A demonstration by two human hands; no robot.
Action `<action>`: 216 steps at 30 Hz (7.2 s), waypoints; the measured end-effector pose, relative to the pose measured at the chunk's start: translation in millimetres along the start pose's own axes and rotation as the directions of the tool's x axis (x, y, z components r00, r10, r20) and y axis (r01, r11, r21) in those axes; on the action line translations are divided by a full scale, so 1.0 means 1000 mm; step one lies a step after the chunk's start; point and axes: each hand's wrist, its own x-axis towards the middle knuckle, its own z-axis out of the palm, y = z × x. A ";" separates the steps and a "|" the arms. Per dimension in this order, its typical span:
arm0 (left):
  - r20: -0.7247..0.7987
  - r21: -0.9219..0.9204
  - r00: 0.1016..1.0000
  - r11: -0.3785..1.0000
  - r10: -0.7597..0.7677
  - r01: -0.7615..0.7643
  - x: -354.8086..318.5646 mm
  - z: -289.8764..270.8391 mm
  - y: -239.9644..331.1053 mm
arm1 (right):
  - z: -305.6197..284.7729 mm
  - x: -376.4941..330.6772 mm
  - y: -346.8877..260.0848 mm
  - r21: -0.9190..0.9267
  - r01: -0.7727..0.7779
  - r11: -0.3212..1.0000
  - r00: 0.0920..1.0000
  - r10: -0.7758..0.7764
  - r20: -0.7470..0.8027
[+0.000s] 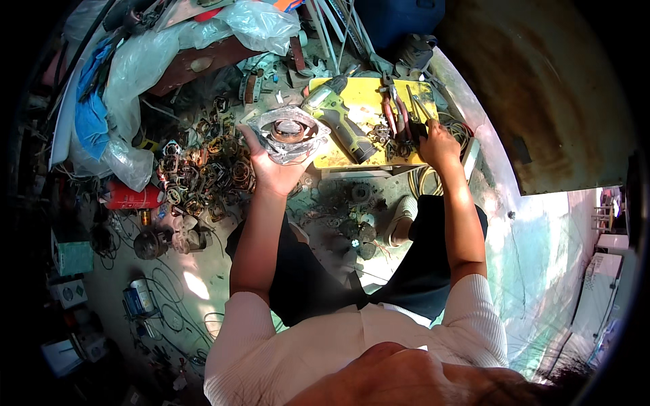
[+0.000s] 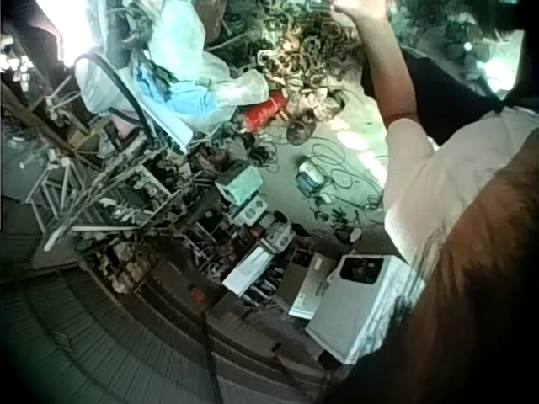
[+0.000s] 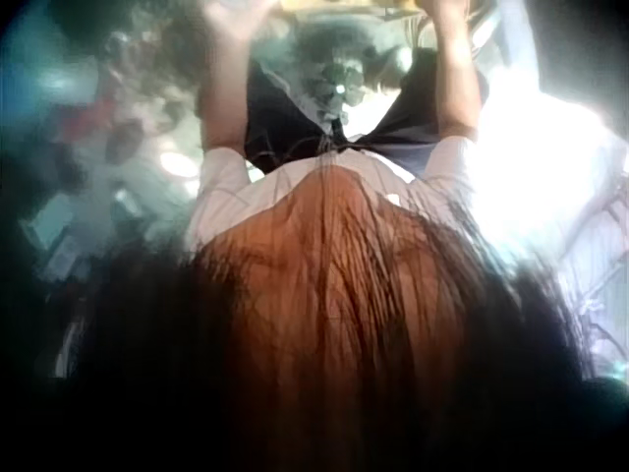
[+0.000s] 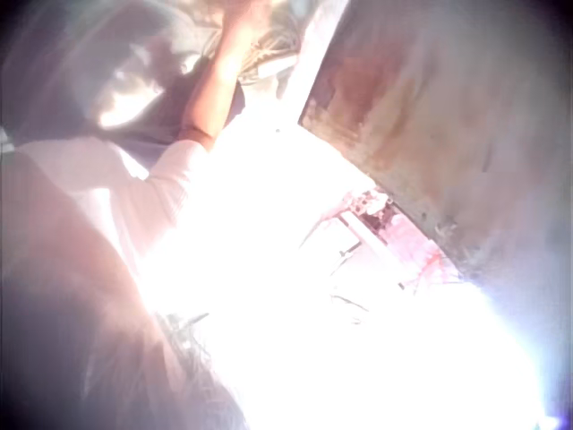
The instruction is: The person uses a drill to remove screws from a fan housing and then uses a screwdriver to pry at the internal motor components while sitting on a workshop floor.
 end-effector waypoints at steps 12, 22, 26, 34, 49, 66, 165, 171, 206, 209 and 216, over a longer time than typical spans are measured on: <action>0.028 -0.052 1.000 0.999 -0.009 0.010 0.003 -0.005 0.007 | -0.049 -0.028 -0.015 0.252 -0.002 0.968 0.977 0.056 -0.205; -0.146 0.041 0.989 0.999 0.030 -0.024 0.005 -0.010 0.013 | -0.076 -0.076 -0.088 0.674 0.591 0.443 0.775 -0.545 -0.321; -0.172 0.050 0.983 0.998 0.058 -0.050 0.008 -0.007 0.012 | -0.076 -0.080 -0.090 0.758 0.450 0.472 0.841 -0.509 -0.182; -0.153 0.083 0.986 0.995 0.067 -0.055 0.007 -0.012 0.015 | -0.077 -0.077 -0.088 0.673 0.573 0.468 0.781 -0.560 -0.276; -0.186 0.289 0.972 0.954 0.144 -0.086 0.005 -0.028 0.022 | -0.057 -0.105 -0.118 0.781 0.446 0.437 0.783 -0.613 -0.104; -0.253 0.189 0.968 0.980 -0.008 0.057 0.005 -0.021 0.024 | -0.033 -0.106 -0.127 0.961 0.199 0.195 0.853 -0.516 -0.072; -0.241 0.520 0.967 0.852 0.086 0.054 -0.014 -0.051 -0.009 | -0.077 -0.061 -0.091 0.802 0.370 0.469 0.691 -0.716 0.100; -0.286 0.559 0.958 0.812 0.000 0.167 -0.013 -0.069 -0.005 | -0.083 -0.047 -0.080 0.789 0.301 0.536 0.658 -0.715 0.235; -0.204 -0.033 0.963 0.984 -0.177 0.174 -0.005 -0.025 0.025 | -0.064 -0.075 -0.116 0.860 0.353 0.368 0.789 -0.611 -0.062; -0.233 0.008 0.964 0.991 -0.130 0.135 -0.005 -0.024 0.023 | -0.063 -0.078 -0.122 0.850 0.345 0.399 0.805 -0.591 -0.050; -0.330 0.133 0.937 0.988 0.115 -0.074 -0.003 -0.019 0.013 | -0.050 -0.093 -0.137 0.774 0.430 0.465 0.832 -0.537 -0.139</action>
